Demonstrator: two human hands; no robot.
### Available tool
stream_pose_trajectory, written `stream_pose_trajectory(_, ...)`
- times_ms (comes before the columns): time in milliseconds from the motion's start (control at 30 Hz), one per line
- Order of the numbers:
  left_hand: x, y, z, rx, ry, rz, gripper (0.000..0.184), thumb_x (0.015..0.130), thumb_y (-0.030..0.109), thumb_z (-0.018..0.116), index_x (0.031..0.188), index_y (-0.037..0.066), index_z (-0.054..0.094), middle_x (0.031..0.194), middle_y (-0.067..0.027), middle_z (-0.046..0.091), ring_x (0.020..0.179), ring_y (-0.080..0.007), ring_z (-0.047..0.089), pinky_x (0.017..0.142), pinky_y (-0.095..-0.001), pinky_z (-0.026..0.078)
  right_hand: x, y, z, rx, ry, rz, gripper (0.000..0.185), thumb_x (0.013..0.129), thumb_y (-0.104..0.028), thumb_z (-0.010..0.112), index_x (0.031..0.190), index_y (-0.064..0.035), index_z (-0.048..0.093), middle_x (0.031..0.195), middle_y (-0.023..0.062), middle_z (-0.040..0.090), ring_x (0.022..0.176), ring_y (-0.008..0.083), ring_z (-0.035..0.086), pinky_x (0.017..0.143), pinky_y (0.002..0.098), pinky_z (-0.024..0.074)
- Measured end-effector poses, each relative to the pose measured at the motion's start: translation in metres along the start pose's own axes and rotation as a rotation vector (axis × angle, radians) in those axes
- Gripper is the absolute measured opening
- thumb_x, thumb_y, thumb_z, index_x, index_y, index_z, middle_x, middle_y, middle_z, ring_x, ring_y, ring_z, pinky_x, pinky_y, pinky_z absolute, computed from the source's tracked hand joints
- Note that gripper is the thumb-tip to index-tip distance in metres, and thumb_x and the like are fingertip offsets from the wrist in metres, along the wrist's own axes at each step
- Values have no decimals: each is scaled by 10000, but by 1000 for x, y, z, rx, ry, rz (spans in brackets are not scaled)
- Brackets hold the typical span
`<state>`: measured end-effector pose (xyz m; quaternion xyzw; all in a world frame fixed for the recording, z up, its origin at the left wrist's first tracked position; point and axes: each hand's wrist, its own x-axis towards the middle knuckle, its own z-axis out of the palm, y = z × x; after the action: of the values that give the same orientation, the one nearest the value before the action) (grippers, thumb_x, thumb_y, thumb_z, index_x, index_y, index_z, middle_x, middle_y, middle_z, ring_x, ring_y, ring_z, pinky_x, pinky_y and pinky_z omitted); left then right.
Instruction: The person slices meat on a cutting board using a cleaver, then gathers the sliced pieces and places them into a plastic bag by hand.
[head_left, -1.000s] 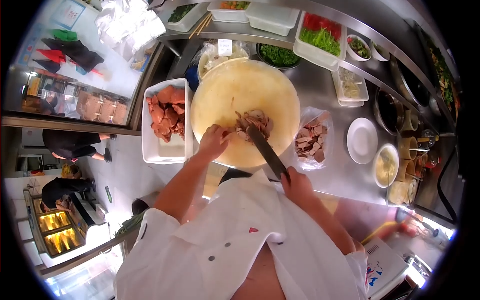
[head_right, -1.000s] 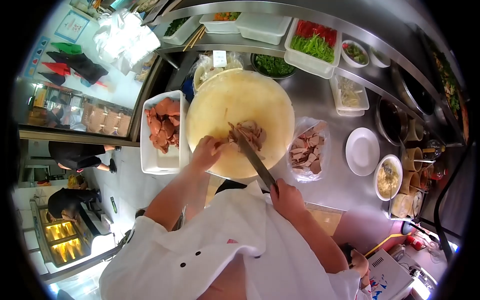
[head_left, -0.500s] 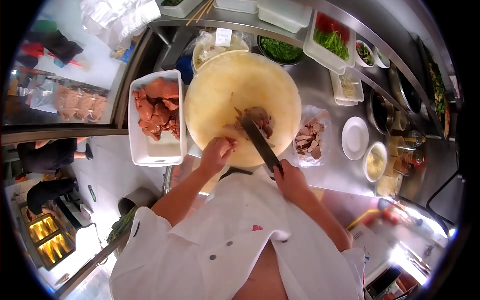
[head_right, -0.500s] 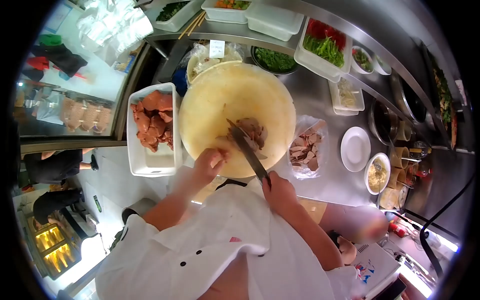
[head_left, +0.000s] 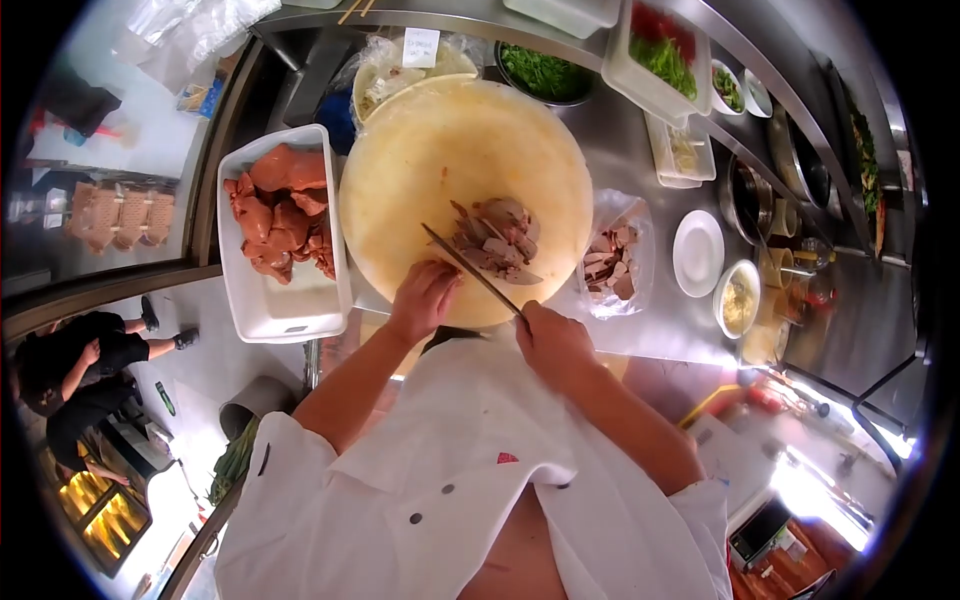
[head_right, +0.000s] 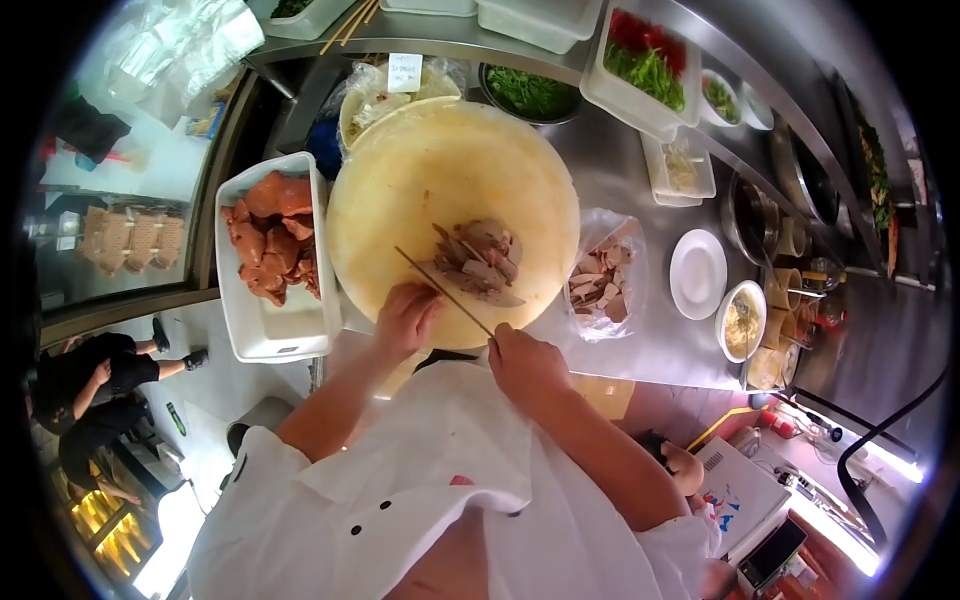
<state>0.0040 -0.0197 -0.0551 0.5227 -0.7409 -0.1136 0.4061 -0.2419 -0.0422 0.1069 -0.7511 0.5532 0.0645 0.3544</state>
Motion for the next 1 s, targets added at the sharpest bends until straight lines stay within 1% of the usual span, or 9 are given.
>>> stream_pose_trajectory(100, -5, -2, 7, 59, 19, 11, 222, 841, 18, 800, 1048, 40, 722, 1106, -107, 678, 1020, -361, 660, 831, -439, 597, 6, 0, 1, -86, -30, -52, 229, 1082, -273, 517, 1029, -54, 557, 881, 175, 697, 771, 405, 710, 718, 531, 580)
stream_pose_trajectory(200, -8, -1, 7, 107, 14, 15, 211, 836, 9, 792, 1035, 33, 727, 1106, -105, 673, 1025, -359, 662, 822, -438, 603, 6, 0, -2, -163, -106, -56, 232, 1086, -273, 507, 1033, -53, 560, 905, 163, 702, 775, 382, 724, 718, 515, 592)
stream_pose_trajectory(300, -10, -3, 10, 147, -4, 10, 197, 832, 5, 785, 1020, 34, 730, 1108, -102, 669, 1028, -362, 663, 815, -437, 605, 1, 6, -5, -185, -140, -63, 221, 1079, -263, 517, 1044, -48, 557, 920, 157, 706, 773, 376, 733, 717, 513, 599)
stream_pose_trajectory(600, -11, -7, 9, 137, -49, 20, 204, 840, 5, 779, 1034, 31, 722, 1125, -122, 656, 1025, -384, 660, 830, -446, 603, 6, 6, -20, -199, -243, -106, 162, 992, -138, 566, 1078, -4, 537, 925, 180, 706, 793, 374, 750, 689, 482, 612)
stream_pose_trajectory(700, -10, -7, 9, 115, -45, 13, 210, 841, 2, 780, 1040, 31, 719, 1133, -126, 654, 1025, -387, 658, 839, -448, 600, 17, -2, -20, -122, -294, -38, 201, 1056, -203, 507, 1057, -5, 542, 937, 215, 695, 838, 432, 718, 760, 546, 580)
stream_pose_trajectory(800, -8, -6, 8, 94, -31, 4, 223, 839, 0, 783, 1050, 29, 716, 1122, -125, 657, 1020, -383, 656, 841, -449, 598, 31, -9, -9, -103, -245, -80, 190, 1048, -195, 514, 1047, -7, 538, 956, 222, 703, 836, 428, 725, 758, 532, 589)
stream_pose_trajectory(900, -1, -2, 6, 97, -2, 24, 206, 852, -4, 770, 1046, 29, 710, 1106, -125, 659, 1010, -379, 653, 846, -450, 594, 53, -6, 21, -128, -155, -120, 204, 1056, -212, 515, 1036, -11, 543, 923, 232, 720, 827, 419, 735, 762, 528, 596)
stream_pose_trajectory(1000, -1, -1, 5, 103, -12, 35, 198, 865, -9, 753, 1053, 32, 707, 1091, -124, 662, 997, -375, 651, 849, -449, 590, 76, 0, 46, -118, -116, -125, 226, 1064, -235, 512, 1036, -14, 554, 863, 234, 728, 813, 410, 742, 757, 524, 602)
